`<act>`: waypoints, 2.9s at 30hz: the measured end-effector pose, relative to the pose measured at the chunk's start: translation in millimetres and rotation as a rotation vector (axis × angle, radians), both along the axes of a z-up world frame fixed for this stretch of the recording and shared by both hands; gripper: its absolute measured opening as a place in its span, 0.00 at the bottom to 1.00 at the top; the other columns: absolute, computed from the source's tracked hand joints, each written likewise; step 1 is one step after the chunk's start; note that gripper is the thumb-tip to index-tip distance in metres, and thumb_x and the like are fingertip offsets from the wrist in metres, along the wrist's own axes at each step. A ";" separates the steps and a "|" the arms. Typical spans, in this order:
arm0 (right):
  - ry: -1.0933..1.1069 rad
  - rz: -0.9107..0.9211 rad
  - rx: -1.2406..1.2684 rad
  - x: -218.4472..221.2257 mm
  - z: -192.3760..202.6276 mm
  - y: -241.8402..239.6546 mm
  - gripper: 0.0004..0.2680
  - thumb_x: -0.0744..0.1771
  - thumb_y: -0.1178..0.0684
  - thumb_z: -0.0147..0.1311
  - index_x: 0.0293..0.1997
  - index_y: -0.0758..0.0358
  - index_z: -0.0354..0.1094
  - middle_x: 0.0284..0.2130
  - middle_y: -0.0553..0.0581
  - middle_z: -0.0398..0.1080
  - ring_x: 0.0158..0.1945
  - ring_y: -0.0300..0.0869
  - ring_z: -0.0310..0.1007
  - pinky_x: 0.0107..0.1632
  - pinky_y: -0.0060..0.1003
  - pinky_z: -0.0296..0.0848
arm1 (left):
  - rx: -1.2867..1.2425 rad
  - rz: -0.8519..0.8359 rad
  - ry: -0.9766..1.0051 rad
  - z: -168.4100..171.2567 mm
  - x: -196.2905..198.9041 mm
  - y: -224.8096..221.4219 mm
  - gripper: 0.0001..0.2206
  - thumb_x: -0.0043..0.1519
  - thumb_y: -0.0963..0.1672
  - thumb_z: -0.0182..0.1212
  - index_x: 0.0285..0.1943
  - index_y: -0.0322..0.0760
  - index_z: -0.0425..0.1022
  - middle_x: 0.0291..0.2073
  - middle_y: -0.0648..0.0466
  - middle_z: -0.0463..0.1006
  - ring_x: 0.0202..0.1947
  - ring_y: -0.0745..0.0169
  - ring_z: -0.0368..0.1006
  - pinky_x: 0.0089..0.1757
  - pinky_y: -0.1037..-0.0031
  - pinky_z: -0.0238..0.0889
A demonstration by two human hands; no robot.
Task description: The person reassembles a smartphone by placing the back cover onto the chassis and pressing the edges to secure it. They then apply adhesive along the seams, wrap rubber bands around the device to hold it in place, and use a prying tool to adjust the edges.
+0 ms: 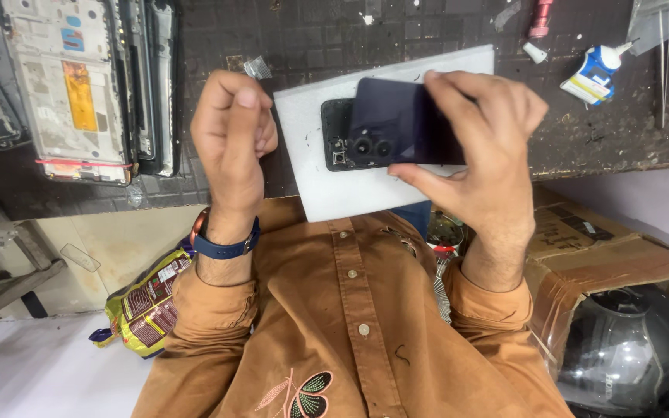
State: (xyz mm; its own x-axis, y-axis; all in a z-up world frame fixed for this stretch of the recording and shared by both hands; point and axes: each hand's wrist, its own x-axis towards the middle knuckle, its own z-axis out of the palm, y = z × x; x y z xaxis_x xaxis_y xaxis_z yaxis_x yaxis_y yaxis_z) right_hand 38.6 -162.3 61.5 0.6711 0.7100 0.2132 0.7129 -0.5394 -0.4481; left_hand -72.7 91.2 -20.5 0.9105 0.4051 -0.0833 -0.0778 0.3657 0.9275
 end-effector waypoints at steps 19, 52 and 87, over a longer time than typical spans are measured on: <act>0.091 0.055 -0.114 -4.6 -4.1 19.5 0.32 0.61 0.28 0.67 0.66 0.61 0.71 0.58 0.54 0.68 0.62 0.49 0.59 0.66 0.50 0.48 | 0.541 -0.095 0.107 34.5 15.3 -9.5 0.03 0.71 0.39 0.61 0.46 0.33 0.72 0.24 0.65 0.63 0.26 0.82 0.56 0.29 0.83 0.50; 0.237 0.060 -0.141 -6.0 -0.4 18.4 0.27 0.65 0.39 0.65 0.71 0.58 0.65 0.65 0.57 0.61 0.68 0.52 0.52 0.70 0.51 0.45 | 0.745 -0.145 0.163 46.9 23.3 -14.3 0.09 0.63 0.40 0.74 0.44 0.37 0.75 0.26 0.63 0.67 0.24 0.80 0.61 0.27 0.82 0.54; 0.075 0.031 -0.083 -15.8 -36.3 10.1 0.22 0.65 0.44 0.61 0.69 0.54 0.69 0.72 0.57 0.61 0.77 0.54 0.55 0.79 0.56 0.48 | 1.171 -0.426 0.161 79.0 42.3 -9.0 0.18 0.56 0.48 0.75 0.56 0.50 0.79 0.50 0.61 0.73 0.51 0.57 0.69 0.44 0.70 0.71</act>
